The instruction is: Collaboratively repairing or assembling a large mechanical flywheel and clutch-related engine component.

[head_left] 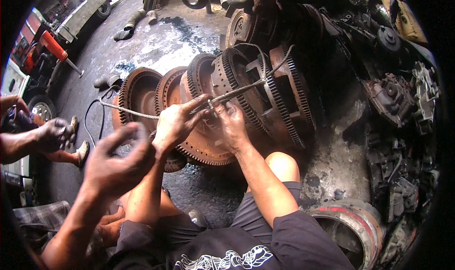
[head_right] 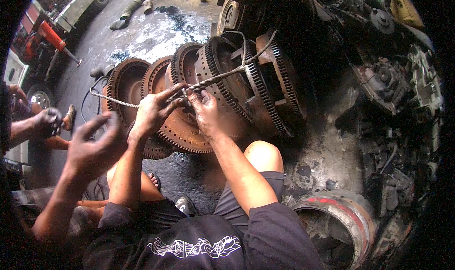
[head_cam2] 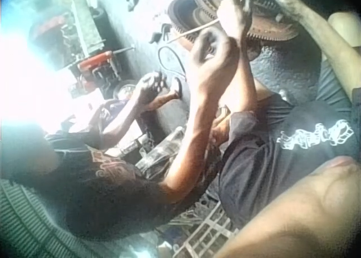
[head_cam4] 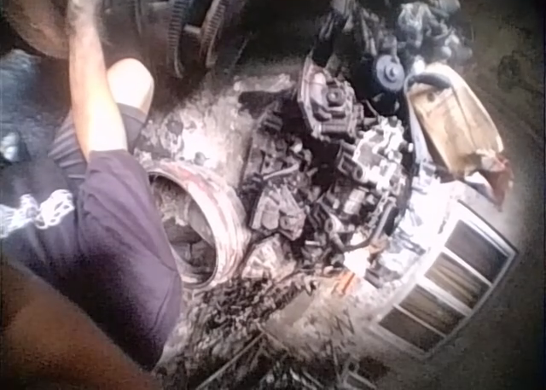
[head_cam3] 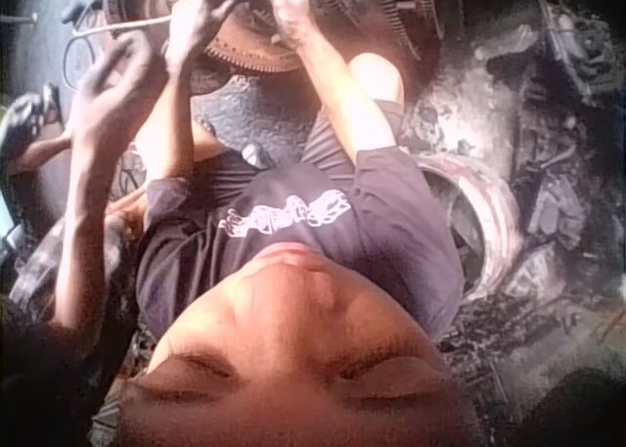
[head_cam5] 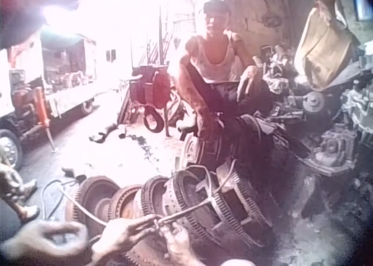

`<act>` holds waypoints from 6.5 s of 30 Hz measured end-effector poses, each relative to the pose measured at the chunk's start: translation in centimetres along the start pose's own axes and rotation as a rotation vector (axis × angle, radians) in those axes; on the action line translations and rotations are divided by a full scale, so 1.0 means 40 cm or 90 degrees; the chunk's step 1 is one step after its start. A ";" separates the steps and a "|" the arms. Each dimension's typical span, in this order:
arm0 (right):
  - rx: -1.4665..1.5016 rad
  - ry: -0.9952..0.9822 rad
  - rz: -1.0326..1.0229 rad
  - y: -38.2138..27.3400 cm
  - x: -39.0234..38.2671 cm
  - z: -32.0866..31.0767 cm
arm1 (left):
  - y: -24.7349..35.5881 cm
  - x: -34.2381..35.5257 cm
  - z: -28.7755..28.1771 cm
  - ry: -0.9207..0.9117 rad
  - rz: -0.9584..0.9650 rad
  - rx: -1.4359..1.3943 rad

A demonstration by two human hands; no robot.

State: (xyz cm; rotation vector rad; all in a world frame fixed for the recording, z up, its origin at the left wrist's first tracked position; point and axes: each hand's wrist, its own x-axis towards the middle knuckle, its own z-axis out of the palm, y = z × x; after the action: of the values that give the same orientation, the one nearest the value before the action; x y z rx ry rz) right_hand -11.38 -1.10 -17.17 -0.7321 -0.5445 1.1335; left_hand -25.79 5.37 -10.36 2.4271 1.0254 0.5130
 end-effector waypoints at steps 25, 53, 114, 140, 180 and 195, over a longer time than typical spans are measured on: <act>-0.075 -0.052 0.180 -0.020 -0.031 -0.049 | -0.034 0.022 -0.015 0.023 0.012 0.037; -0.198 -0.035 -0.205 0.001 -0.019 -0.025 | 0.000 0.022 -0.026 -0.025 -0.046 0.004; 0.044 -0.135 0.126 0.026 0.047 -0.056 | -0.023 -0.017 0.041 -0.097 0.039 0.076; 0.009 -0.112 0.088 0.022 0.030 -0.042 | -0.003 -0.058 0.097 0.050 0.268 0.478; -0.005 -0.112 0.084 0.013 0.021 -0.033 | 0.084 -0.061 0.055 0.024 0.283 0.169; 0.018 -0.107 0.073 0.026 0.017 -0.043 | 0.063 -0.069 0.042 -0.058 0.326 0.221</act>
State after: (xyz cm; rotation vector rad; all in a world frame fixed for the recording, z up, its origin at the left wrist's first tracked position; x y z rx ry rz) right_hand -10.55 -0.62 -19.04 -0.6537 -0.6335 1.3145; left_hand -25.35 1.33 -10.84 3.0073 0.4737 0.4030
